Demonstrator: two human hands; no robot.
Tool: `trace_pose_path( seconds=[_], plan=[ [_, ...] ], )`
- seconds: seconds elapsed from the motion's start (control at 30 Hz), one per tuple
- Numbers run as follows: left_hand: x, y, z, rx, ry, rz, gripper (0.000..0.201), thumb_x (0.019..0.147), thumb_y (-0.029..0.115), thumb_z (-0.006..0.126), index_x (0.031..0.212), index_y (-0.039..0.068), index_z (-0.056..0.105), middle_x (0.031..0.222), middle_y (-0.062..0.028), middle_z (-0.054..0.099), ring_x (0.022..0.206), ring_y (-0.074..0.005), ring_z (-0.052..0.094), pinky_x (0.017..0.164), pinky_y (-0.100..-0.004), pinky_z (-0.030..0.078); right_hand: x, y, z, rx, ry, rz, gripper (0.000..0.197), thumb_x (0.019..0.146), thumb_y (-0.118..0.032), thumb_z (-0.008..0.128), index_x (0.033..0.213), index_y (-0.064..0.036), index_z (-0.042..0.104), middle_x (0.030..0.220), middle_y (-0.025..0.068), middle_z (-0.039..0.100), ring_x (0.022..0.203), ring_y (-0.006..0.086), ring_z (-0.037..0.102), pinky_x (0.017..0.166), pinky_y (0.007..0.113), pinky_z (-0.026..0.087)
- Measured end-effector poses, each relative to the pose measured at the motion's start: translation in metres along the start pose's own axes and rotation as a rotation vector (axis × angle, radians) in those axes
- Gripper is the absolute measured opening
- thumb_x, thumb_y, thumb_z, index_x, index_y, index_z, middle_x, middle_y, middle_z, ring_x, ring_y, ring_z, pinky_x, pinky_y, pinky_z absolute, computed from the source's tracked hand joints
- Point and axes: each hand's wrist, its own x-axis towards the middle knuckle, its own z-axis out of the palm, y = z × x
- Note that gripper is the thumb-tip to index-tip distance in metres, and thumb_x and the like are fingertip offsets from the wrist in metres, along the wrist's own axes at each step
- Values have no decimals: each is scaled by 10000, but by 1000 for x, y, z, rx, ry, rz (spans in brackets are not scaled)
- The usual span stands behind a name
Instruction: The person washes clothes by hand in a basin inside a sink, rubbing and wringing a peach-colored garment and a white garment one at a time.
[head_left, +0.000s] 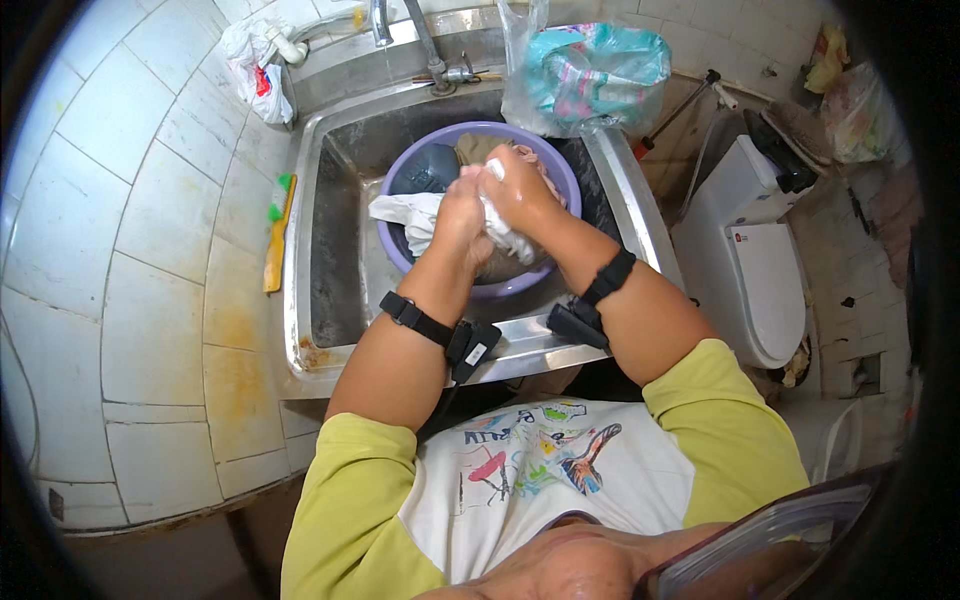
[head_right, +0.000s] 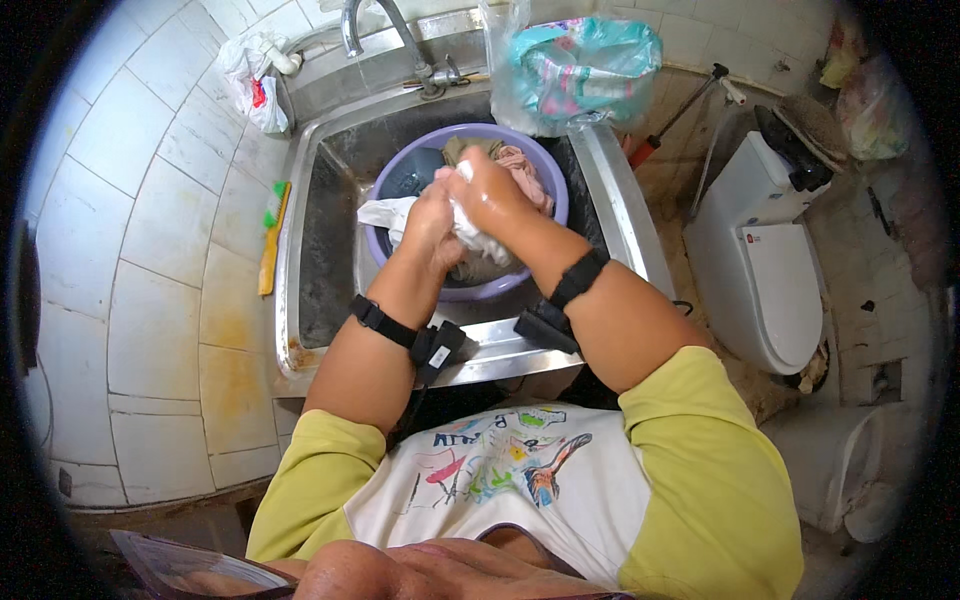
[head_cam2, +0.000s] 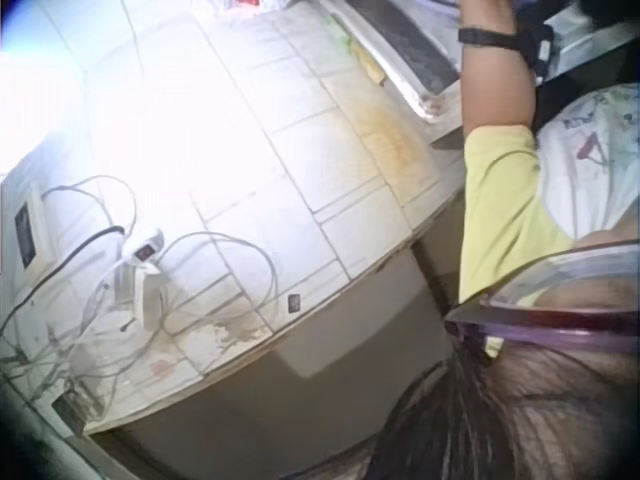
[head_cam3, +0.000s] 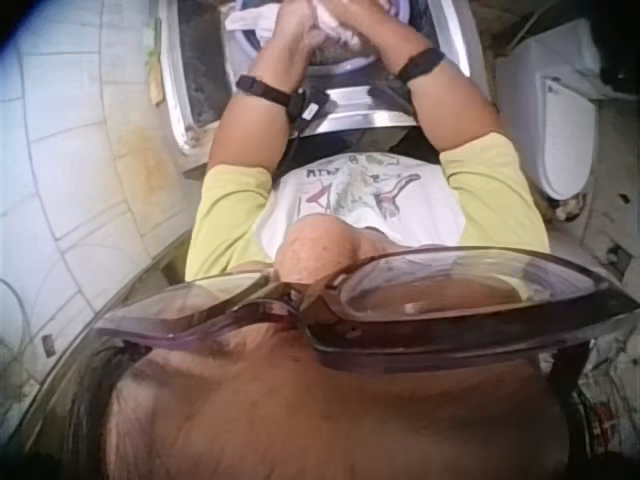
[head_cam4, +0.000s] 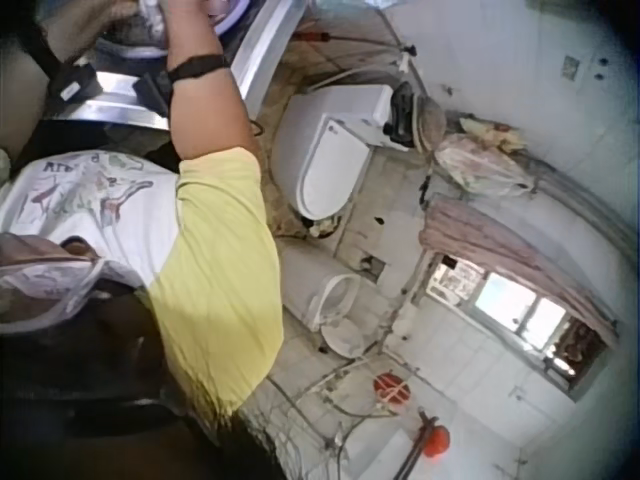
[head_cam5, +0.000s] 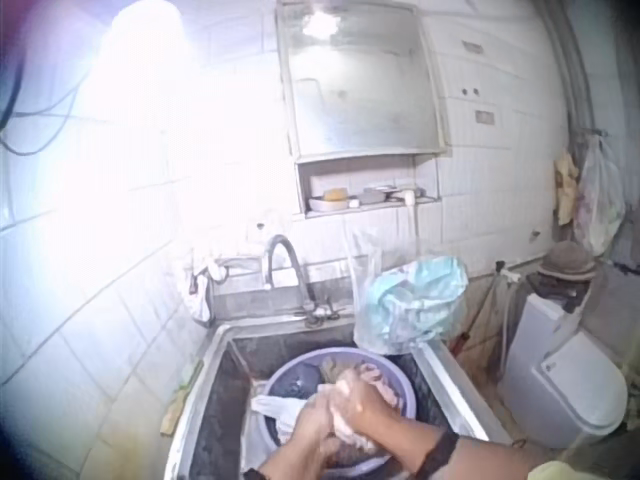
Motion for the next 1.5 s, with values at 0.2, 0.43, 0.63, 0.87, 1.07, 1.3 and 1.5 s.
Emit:
trace_pose_path(
  seconds=[0.2, 0.43, 0.63, 0.87, 1.07, 1.3, 1.5],
  plan=[
    [-8, -3, 12, 18, 68, -51, 386, 979, 344, 321, 1143, 38, 490, 1052, -118, 592, 934, -268, 600, 798, -418, 499, 13, 35, 5, 39, 53, -113, 316, 849, -300, 552, 892, 13, 533, 825, 213, 565, 777, 351, 556, 673, 415, 423],
    [-8, 0, 5, -110, 162, -78, 426, 973, 393, 297, 1143, 60, 500, 1064, -113, 593, 988, -257, 576, 842, -400, 474, -12, -5, 4, 7, -51, -251, 308, 830, -292, 590, 838, 6, 510, 765, 208, 565, 723, 336, 558, 651, 410, 420],
    [-14, -4, 21, -22, 48, -95, 385, 972, 359, 324, 1098, 54, 524, 1052, -92, 602, 908, -253, 610, 787, -388, 503, 13, 33, 3, -63, 103, -175, 265, 871, -247, 532, 821, 13, 522, 771, 230, 556, 745, 411, 524, 634, 458, 394],
    [-18, 2, 16, 8, 137, -93, 433, 968, 404, 316, 1093, 45, 522, 1017, -106, 602, 916, -244, 599, 794, -409, 494, -9, -7, 5, -15, -24, -262, 307, 828, -307, 598, 811, -8, 528, 698, 191, 568, 667, 306, 575, 602, 389, 428],
    [-6, -7, 12, -16, -39, -81, 363, 956, 368, 372, 1088, 68, 529, 1005, -100, 612, 848, -247, 623, 722, -392, 521, 17, 33, -2, -116, 119, -136, 350, 873, -341, 497, 820, 1, 551, 777, 260, 576, 795, 432, 556, 684, 459, 424],
    [-5, 5, 7, 121, -143, 57, 252, 932, 203, 469, 1048, -13, 533, 938, -111, 633, 815, -211, 627, 746, -344, 502, 37, 66, -8, 624, 119, 216, 337, 942, -306, 438, 935, 12, 550, 884, 118, 615, 803, 217, 604, 708, 361, 467],
    [1, 20, -4, 106, -31, 238, 173, 907, 94, 493, 1008, -46, 486, 962, -153, 612, 824, -221, 622, 746, -362, 510, 28, 35, -33, 1235, -119, 378, 243, 838, -114, 609, 1052, -29, 530, 991, 116, 579, 822, 191, 615, 694, 324, 515]
  ],
)
